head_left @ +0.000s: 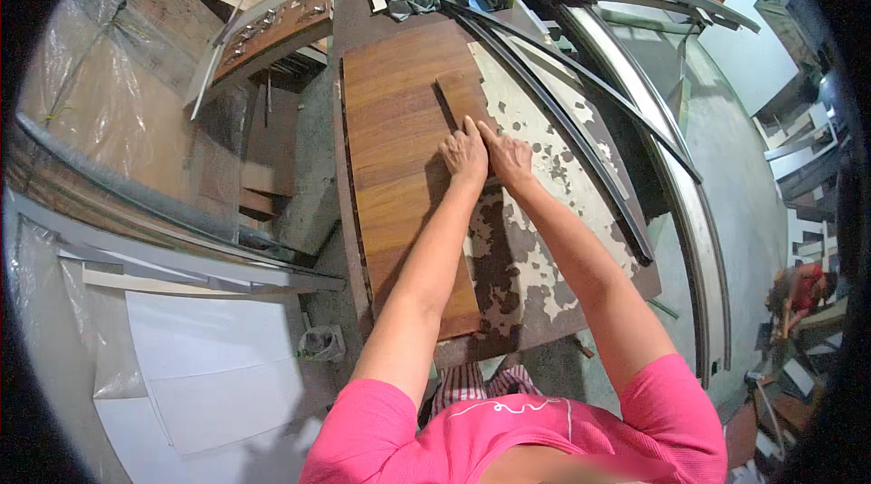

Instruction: The recorder is inspecting and aligning wood panels on a workbench in a furniture workshop.

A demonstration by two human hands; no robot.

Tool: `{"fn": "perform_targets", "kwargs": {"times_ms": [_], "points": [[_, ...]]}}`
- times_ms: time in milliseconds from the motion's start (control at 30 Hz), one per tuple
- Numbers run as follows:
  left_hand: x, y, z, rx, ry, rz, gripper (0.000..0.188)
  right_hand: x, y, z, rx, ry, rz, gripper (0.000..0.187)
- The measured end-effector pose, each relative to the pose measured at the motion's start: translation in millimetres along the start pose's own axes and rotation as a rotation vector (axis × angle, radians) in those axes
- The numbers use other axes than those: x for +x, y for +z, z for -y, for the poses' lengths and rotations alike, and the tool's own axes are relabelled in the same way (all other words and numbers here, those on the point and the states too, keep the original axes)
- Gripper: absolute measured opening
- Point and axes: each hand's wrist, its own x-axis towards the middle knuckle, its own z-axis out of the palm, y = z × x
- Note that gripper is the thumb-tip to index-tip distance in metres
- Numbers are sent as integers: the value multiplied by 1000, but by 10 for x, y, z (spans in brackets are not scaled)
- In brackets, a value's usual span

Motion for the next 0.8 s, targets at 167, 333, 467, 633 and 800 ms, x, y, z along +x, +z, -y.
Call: {"fn": "perform_targets", "kwargs": {"times_ms": [167,333,467,633,800], "points": [[-430,-24,-251,37,2,20,40,-459,-264,-153,-29,8,69,51],[-374,16,-271,52,-3,39,41,-398,-371,-156,-40,30,173,50],[-73,66,-306,-17,19,55,39,-87,-258,-279,-73,41,175,52],[613,272,-155,-27,38,7,37,548,37,-292,-85,67,182,52],[1419,387,-46,-60,36,11,30,1308,257,-297,-134,94,129,47]]}}
